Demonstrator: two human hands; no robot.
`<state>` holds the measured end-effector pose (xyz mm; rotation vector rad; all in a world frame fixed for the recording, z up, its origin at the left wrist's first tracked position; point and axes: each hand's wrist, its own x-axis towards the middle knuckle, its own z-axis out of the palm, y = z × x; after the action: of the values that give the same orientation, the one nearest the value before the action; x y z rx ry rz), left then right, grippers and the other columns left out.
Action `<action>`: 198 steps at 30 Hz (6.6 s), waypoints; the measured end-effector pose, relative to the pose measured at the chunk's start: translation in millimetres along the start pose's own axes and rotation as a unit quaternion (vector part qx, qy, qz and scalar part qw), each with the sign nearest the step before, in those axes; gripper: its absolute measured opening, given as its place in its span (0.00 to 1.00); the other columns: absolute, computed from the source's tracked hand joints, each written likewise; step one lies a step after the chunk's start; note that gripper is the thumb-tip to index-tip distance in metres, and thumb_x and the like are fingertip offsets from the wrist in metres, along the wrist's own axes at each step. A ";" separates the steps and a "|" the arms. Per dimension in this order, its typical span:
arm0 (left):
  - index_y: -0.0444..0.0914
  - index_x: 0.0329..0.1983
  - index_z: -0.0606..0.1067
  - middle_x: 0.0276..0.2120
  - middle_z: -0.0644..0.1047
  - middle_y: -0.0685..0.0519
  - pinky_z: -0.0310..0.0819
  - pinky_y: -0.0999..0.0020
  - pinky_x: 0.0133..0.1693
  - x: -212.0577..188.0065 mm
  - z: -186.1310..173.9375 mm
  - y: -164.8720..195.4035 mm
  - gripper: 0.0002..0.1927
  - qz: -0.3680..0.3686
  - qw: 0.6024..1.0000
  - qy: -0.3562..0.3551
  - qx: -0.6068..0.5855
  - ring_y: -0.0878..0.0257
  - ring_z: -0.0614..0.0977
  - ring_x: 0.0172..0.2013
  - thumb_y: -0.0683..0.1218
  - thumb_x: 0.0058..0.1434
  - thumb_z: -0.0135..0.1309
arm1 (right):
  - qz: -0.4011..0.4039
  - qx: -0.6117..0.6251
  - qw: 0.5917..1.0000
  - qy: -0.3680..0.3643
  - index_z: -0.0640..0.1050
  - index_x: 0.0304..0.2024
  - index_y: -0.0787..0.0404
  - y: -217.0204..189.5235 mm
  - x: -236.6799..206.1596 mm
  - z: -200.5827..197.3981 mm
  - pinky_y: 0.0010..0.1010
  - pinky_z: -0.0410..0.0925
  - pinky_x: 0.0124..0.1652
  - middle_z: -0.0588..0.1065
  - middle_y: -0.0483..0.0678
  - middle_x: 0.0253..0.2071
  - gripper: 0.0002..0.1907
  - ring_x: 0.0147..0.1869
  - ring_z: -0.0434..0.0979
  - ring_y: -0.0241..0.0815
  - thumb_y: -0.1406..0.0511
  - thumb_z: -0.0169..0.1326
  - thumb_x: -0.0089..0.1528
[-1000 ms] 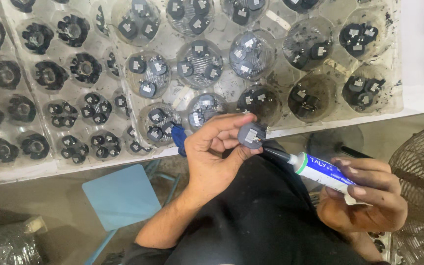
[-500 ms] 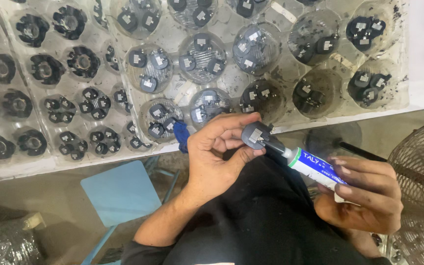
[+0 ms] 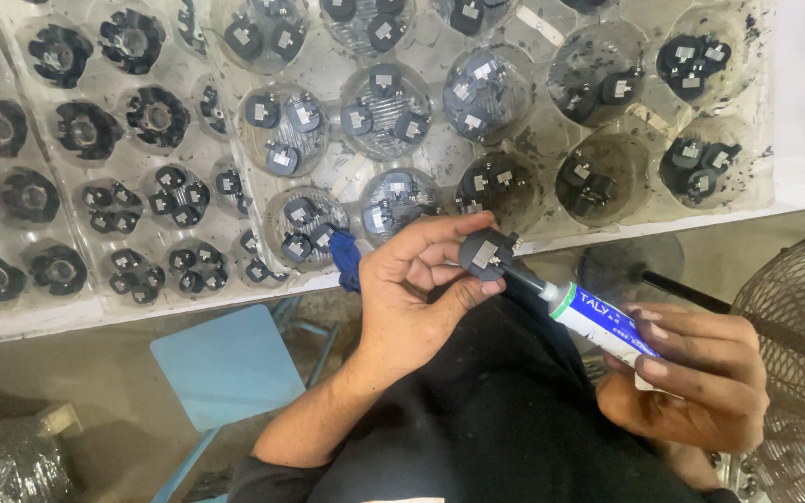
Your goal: The person picks small black plastic components one at a time from blister trays on the workbench and squeezes adhesive from a tube onto each component. They occasionally wipe the tube with a blue cloth and place treated components back into the trays.
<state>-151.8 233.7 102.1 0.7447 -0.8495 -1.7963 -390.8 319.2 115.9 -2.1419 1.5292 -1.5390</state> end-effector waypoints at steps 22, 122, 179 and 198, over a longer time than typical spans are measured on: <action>0.29 0.69 0.69 0.55 0.77 0.44 0.81 0.60 0.57 -14.6 0.7 -28.2 0.27 -0.085 0.983 -0.031 -0.159 0.59 0.83 0.50 0.41 0.70 0.61 | 0.003 -0.002 0.991 0.135 0.68 0.46 0.66 0.3 -5.0 17.5 0.30 0.81 0.40 0.71 0.52 0.40 0.15 0.45 0.82 0.49 0.74 0.59 0.61; 0.31 0.61 0.75 0.56 0.75 0.48 0.85 0.68 0.53 73.5 129.1 -50.1 0.25 0.087 0.992 0.064 0.060 0.62 0.84 0.51 0.25 0.62 0.59 | -0.005 0.024 1.000 -0.002 0.63 0.47 0.65 141.2 19.0 -101.4 0.39 0.81 0.43 0.68 0.51 0.41 0.23 0.45 0.80 0.54 0.73 0.60 0.56; 0.29 0.67 0.71 0.49 0.81 0.46 0.80 0.67 0.53 64.5 120.9 -84.5 0.22 -0.028 0.986 -0.028 -0.164 0.62 0.84 0.45 0.40 0.72 0.61 | -0.027 0.048 0.996 0.075 0.66 0.42 0.63 125.0 44.4 -77.9 0.37 0.83 0.43 0.70 0.50 0.39 0.17 0.42 0.79 0.45 0.75 0.60 0.56; 0.31 0.66 0.72 0.56 0.79 0.46 0.82 0.62 0.51 63.9 117.2 -90.5 0.23 -0.061 0.975 -0.017 -0.212 0.60 0.84 0.43 0.44 0.71 0.60 | -0.036 0.070 0.997 0.027 0.70 0.38 0.63 133.0 45.7 -83.3 0.41 0.81 0.43 0.70 0.51 0.38 0.16 0.42 0.78 0.48 0.78 0.61 0.53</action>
<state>-312.1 224.7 87.7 0.4954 -0.4215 -2.0156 -541.4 255.9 110.8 -2.1174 1.3289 -1.6853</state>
